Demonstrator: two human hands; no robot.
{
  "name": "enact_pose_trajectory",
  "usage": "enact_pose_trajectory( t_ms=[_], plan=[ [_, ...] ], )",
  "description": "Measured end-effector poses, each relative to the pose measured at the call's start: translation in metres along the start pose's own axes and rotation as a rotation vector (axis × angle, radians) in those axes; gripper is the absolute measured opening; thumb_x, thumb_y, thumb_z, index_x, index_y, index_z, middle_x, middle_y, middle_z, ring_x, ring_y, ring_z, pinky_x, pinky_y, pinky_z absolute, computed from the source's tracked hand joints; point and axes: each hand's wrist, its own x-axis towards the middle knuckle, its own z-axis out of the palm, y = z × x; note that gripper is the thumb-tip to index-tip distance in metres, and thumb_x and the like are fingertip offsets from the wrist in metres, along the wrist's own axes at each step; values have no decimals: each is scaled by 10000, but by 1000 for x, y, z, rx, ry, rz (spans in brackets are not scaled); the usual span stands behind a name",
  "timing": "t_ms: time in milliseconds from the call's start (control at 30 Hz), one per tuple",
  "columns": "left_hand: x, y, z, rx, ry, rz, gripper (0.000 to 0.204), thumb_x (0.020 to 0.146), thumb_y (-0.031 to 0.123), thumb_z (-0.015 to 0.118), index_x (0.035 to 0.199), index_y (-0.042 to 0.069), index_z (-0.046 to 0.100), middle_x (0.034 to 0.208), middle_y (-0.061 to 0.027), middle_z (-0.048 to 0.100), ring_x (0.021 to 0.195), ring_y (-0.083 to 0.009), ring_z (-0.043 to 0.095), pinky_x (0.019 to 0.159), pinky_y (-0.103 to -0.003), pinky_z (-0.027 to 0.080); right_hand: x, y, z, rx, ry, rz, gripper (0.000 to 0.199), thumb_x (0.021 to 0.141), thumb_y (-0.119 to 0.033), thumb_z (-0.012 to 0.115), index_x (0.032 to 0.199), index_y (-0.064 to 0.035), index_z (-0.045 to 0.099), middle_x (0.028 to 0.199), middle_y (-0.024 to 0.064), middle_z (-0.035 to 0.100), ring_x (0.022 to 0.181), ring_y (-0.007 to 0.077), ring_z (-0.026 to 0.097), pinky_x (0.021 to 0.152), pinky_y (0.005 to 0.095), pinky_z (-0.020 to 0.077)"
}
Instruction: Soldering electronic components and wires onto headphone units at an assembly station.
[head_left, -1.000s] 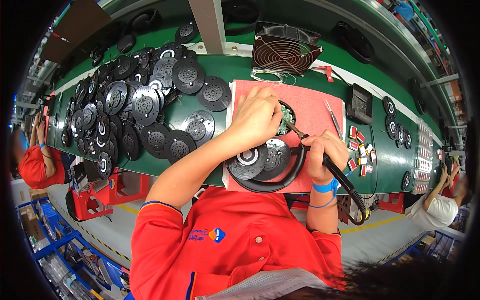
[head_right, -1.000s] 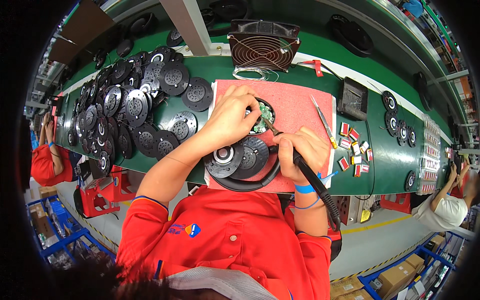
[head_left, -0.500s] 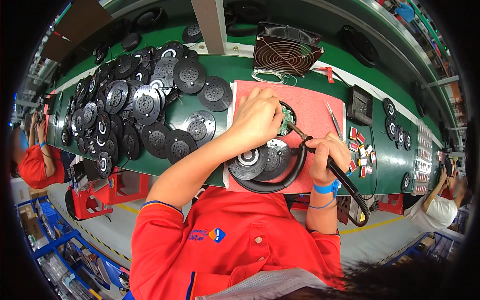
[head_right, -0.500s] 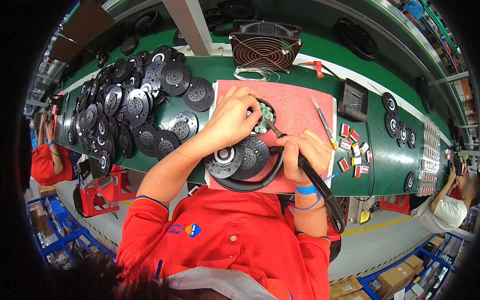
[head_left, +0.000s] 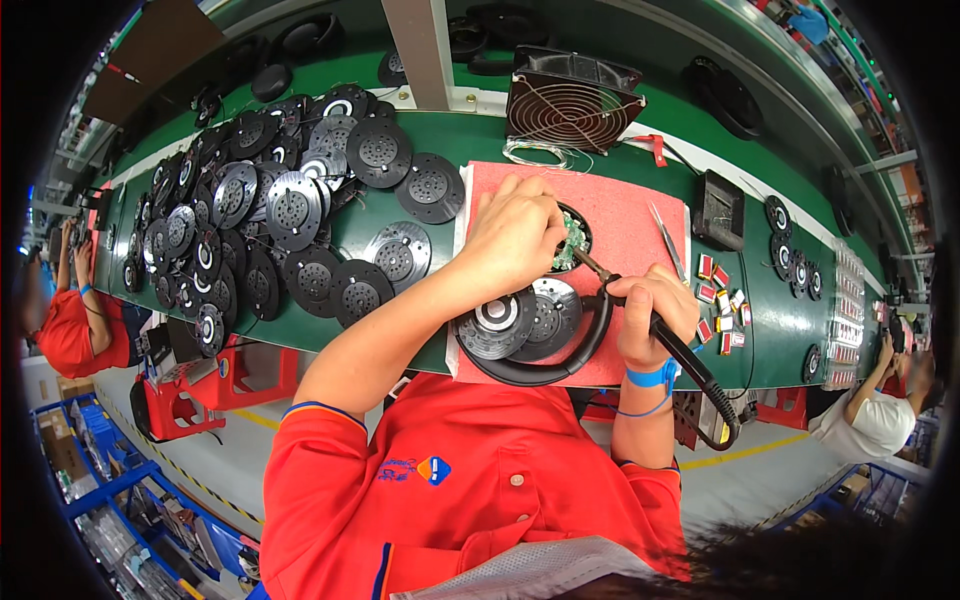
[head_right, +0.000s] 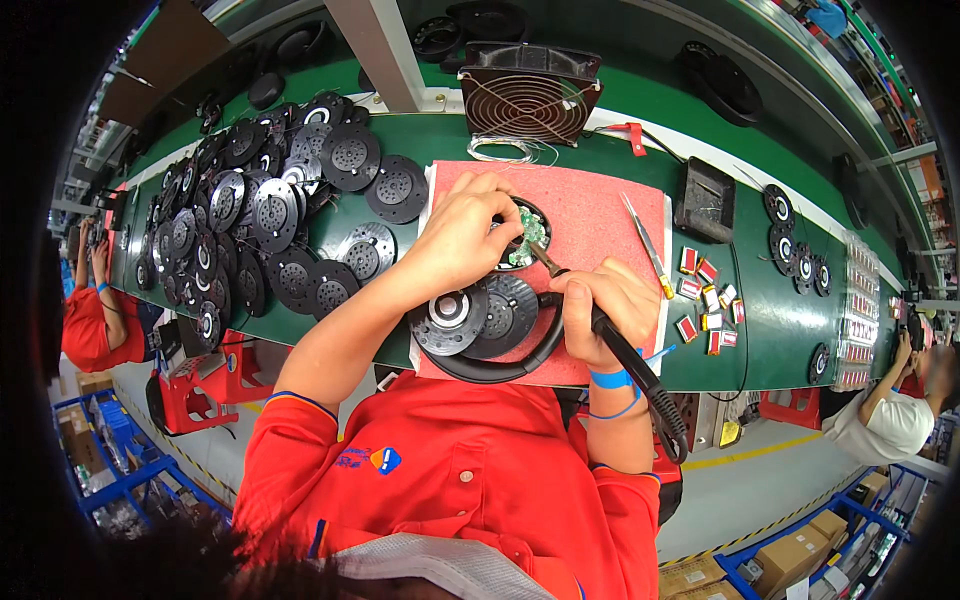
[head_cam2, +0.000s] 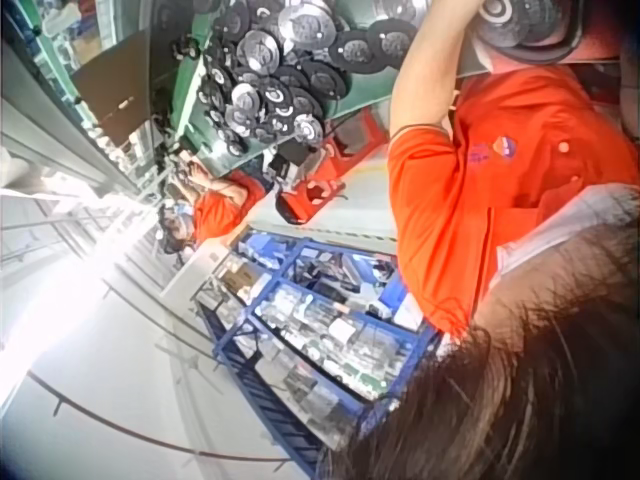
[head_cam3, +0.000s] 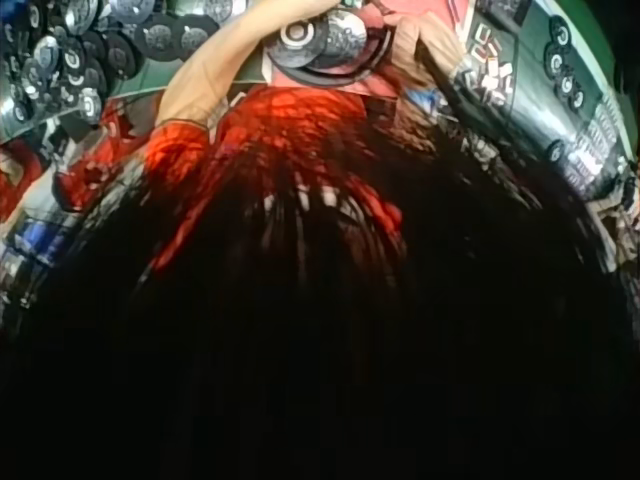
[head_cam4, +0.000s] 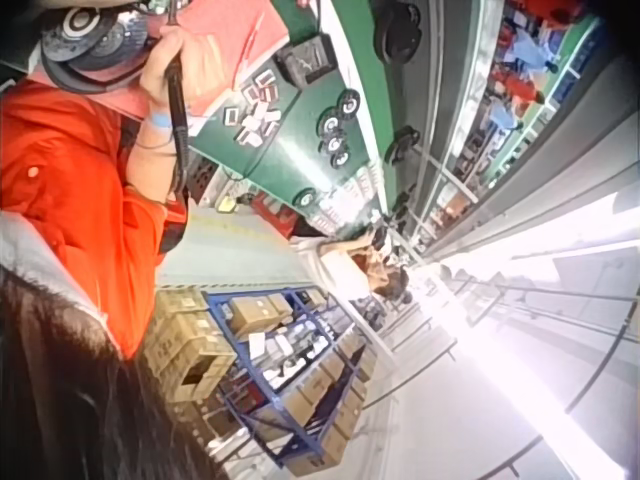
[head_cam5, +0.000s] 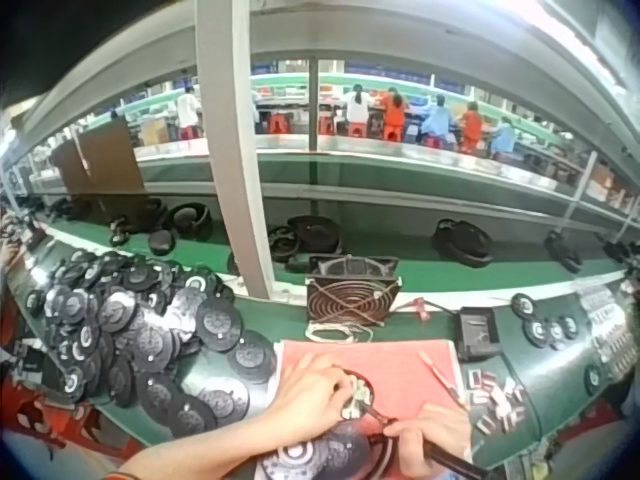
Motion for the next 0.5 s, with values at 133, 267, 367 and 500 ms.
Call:
enact_pose_trajectory(
  t_ms=[133, 267, 367, 500],
  plan=[
    [0, -2, 0, -6, -16, -7, 87, 758, 98, 640, 723, 19, 645, 994, -97, 592, 1009, -296, 506, 825, -446, 386, 0, 1, 1, 12, 7, -14, 246, 843, -112, 536, 649, 17, 613, 551, 80, 579, 436, 166, 431, 418, 294, 307],
    [1, -2, 0, -6, -25, 1, 92, 763, 101, 639, 727, 16, 648, 1005, -100, 591, 1020, -296, 504, 840, -442, 385, 0, 1, 1, 10, 2, -30, 230, 835, -98, 538, 649, 17, 610, 550, 79, 578, 433, 164, 432, 415, 293, 307],
    [1, -2, -1, -8, -29, -1, 97, 765, 103, 638, 725, 16, 649, 1011, -100, 592, 1025, -297, 504, 844, -439, 385, 1, 0, 1, 11, 1, -26, 221, 829, -90, 540, 649, 16, 609, 550, 79, 579, 428, 161, 425, 413, 294, 306],
    [1, -1, -2, -3, -45, -7, 100, 765, 105, 635, 721, 16, 649, 1017, -102, 594, 1027, -300, 504, 845, -439, 387, 1, 0, 1, 20, 5, -33, 218, 828, -88, 539, 650, 16, 609, 552, 79, 581, 425, 160, 421, 413, 295, 305]
  ],
)
